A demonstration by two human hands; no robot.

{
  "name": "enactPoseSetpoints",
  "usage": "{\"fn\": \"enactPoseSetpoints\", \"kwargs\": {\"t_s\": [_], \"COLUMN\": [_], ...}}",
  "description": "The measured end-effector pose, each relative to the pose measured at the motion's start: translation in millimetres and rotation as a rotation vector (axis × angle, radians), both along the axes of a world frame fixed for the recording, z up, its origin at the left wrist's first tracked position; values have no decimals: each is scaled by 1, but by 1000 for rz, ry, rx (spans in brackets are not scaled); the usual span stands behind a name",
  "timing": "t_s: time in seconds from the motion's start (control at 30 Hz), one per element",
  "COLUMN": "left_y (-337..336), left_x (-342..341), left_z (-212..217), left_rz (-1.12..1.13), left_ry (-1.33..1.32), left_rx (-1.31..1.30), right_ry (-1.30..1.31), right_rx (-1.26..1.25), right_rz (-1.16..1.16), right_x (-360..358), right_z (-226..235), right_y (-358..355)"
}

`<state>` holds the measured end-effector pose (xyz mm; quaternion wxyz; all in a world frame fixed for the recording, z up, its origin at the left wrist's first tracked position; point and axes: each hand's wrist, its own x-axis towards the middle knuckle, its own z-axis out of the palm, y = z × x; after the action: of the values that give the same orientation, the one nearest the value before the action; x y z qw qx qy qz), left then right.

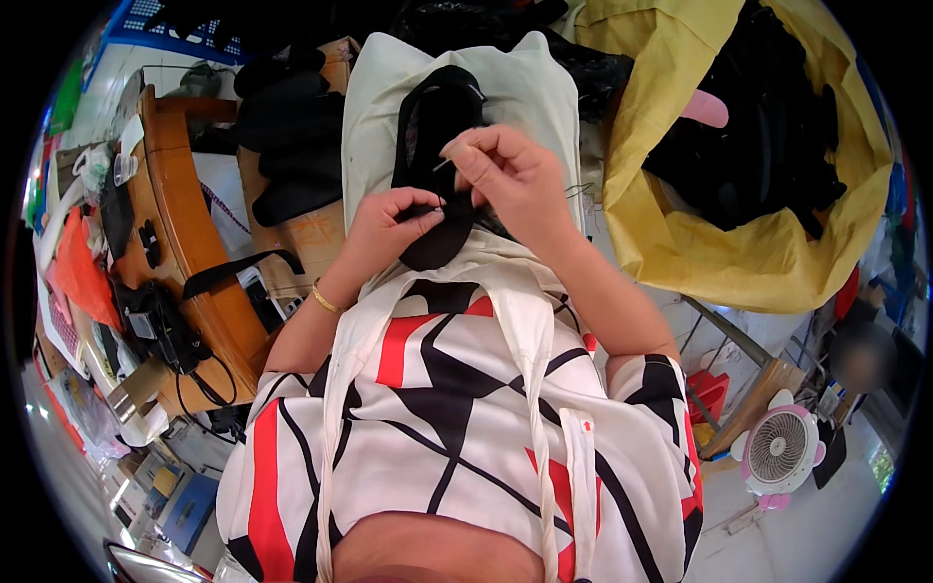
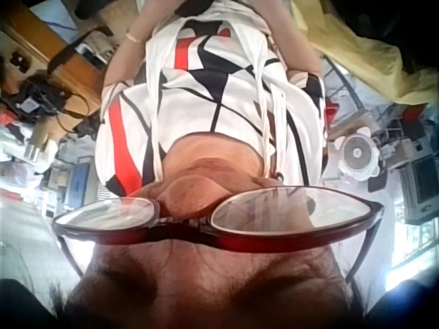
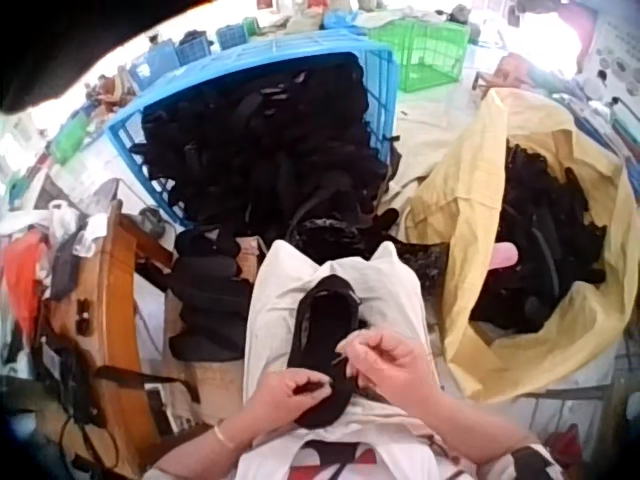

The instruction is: The person sits on the floor in a workshop and sews a black shoe using a needle and thread. They handle a small black fabric piece and a shoe, performing repetitive stitching motions on the shoe's upper part.

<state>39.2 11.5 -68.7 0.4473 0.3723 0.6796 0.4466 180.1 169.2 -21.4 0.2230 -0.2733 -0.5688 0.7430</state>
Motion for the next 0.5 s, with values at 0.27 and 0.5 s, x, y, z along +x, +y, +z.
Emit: {"fn": "enactPoseSetpoints", "kwargs": {"t_s": [0.27,0.5], "left_y": [-24,-23], "left_x": [0,2], "left_z": [5,4], "left_rz": [-86,-54], "left_ry": [333,409], "left_rx": [228,292], "right_ry": [227,500], "right_rx": [-415,-149], "right_rz": [-421,-890], "right_x": [93,360], "right_z": [78,82], "right_y": [78,301]}}
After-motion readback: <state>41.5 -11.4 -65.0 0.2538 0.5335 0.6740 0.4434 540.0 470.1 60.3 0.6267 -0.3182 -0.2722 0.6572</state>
